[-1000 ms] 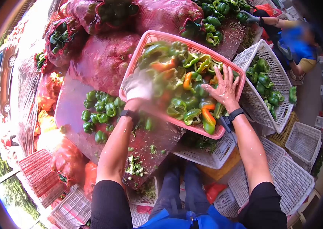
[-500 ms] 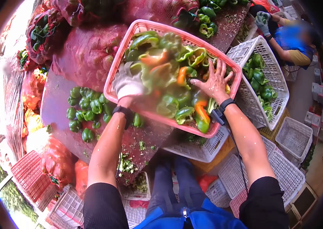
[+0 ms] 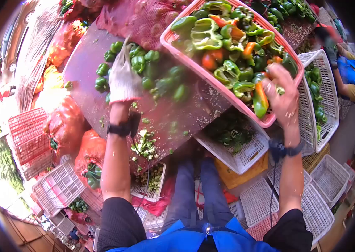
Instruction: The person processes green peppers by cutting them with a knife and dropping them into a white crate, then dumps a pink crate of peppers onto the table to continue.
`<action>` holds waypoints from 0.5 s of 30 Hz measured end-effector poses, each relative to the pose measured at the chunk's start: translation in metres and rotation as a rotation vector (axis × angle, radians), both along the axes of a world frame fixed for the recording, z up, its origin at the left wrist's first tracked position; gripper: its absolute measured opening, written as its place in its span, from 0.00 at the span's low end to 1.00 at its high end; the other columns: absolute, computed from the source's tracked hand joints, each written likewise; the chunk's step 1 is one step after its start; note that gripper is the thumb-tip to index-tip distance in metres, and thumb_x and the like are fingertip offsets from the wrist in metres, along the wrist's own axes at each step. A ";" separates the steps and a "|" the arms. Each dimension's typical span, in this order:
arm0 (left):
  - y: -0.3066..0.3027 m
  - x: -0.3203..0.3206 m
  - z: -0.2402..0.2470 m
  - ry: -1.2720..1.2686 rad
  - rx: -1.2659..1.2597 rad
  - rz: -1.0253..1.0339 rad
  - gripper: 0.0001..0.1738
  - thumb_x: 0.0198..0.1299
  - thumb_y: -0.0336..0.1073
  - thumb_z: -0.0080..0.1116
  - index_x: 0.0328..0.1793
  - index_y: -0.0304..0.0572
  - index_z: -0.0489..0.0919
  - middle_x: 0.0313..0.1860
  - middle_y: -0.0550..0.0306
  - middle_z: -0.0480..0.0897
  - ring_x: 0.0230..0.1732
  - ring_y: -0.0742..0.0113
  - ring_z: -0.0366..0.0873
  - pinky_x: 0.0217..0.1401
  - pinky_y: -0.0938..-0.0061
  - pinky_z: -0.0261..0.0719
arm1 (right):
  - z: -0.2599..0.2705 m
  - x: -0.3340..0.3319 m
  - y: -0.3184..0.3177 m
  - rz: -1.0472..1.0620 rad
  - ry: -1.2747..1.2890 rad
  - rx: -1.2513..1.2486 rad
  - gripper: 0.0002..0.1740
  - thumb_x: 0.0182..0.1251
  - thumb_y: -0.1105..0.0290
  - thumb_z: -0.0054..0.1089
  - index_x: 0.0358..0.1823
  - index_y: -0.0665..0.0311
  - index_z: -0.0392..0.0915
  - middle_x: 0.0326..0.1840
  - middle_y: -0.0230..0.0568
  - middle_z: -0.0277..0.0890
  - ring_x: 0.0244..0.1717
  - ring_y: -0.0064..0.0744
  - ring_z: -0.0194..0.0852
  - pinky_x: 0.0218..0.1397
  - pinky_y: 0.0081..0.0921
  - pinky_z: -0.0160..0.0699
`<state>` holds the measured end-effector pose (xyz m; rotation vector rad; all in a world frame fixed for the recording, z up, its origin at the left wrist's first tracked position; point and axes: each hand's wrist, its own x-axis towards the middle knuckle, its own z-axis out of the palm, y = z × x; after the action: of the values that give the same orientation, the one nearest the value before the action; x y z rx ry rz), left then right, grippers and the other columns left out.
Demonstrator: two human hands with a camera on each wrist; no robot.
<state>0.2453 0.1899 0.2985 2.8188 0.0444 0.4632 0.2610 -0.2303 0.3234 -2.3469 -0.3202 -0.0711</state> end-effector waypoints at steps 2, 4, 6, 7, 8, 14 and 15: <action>0.033 -0.056 -0.037 0.111 -0.003 0.098 0.30 0.57 0.20 0.50 0.68 0.40 0.78 0.63 0.46 0.82 0.64 0.51 0.80 0.67 0.62 0.78 | -0.020 -0.059 0.046 0.194 0.291 0.318 0.25 0.59 0.66 0.76 0.58 0.66 0.83 0.61 0.51 0.81 0.55 0.43 0.83 0.55 0.33 0.83; 0.049 -0.096 -0.074 0.329 -0.278 0.277 0.28 0.58 0.21 0.51 0.67 0.40 0.79 0.64 0.48 0.82 0.63 0.53 0.81 0.67 0.66 0.78 | -0.077 -0.097 0.083 0.338 0.325 0.057 0.26 0.62 0.60 0.72 0.60 0.64 0.82 0.66 0.52 0.78 0.61 0.51 0.80 0.64 0.40 0.80; 0.065 -0.118 -0.124 0.367 0.063 0.146 0.25 0.58 0.25 0.55 0.63 0.41 0.82 0.64 0.50 0.82 0.62 0.54 0.82 0.66 0.70 0.79 | -0.148 -0.111 0.105 0.295 0.387 -0.081 0.32 0.63 0.58 0.71 0.66 0.65 0.77 0.68 0.58 0.75 0.67 0.58 0.74 0.71 0.42 0.74; 0.061 -0.116 -0.142 0.396 -0.067 0.175 0.22 0.58 0.26 0.56 0.59 0.40 0.84 0.63 0.49 0.82 0.61 0.53 0.81 0.66 0.68 0.78 | -0.176 -0.111 0.112 0.301 0.382 -0.078 0.32 0.63 0.58 0.71 0.66 0.65 0.77 0.68 0.58 0.75 0.67 0.58 0.74 0.71 0.42 0.74; 0.044 -0.107 -0.136 0.343 0.032 0.063 0.22 0.57 0.27 0.57 0.59 0.41 0.84 0.63 0.49 0.83 0.61 0.53 0.81 0.66 0.67 0.78 | -0.204 -0.109 0.117 0.233 0.374 -0.111 0.33 0.63 0.59 0.72 0.68 0.65 0.75 0.69 0.59 0.74 0.68 0.58 0.73 0.72 0.42 0.73; -0.025 -0.039 -0.236 0.290 -0.022 0.079 0.16 0.57 0.49 0.63 0.48 0.56 0.88 0.48 0.54 0.83 0.49 0.47 0.82 0.52 0.57 0.81 | -0.324 -0.096 0.135 0.156 0.260 -0.356 0.35 0.61 0.64 0.72 0.68 0.67 0.72 0.64 0.56 0.73 0.64 0.57 0.73 0.67 0.45 0.75; -0.024 -0.044 -0.262 0.141 0.045 0.000 0.16 0.56 0.51 0.63 0.46 0.57 0.89 0.45 0.54 0.82 0.46 0.47 0.82 0.49 0.56 0.81 | -0.328 -0.095 0.137 0.153 0.235 -0.414 0.33 0.61 0.66 0.72 0.67 0.67 0.73 0.62 0.55 0.74 0.62 0.57 0.74 0.64 0.46 0.76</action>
<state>0.2016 0.1656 0.0365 2.8914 0.0630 0.2683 0.1660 -0.0929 -0.0046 -2.6933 -0.4278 0.3753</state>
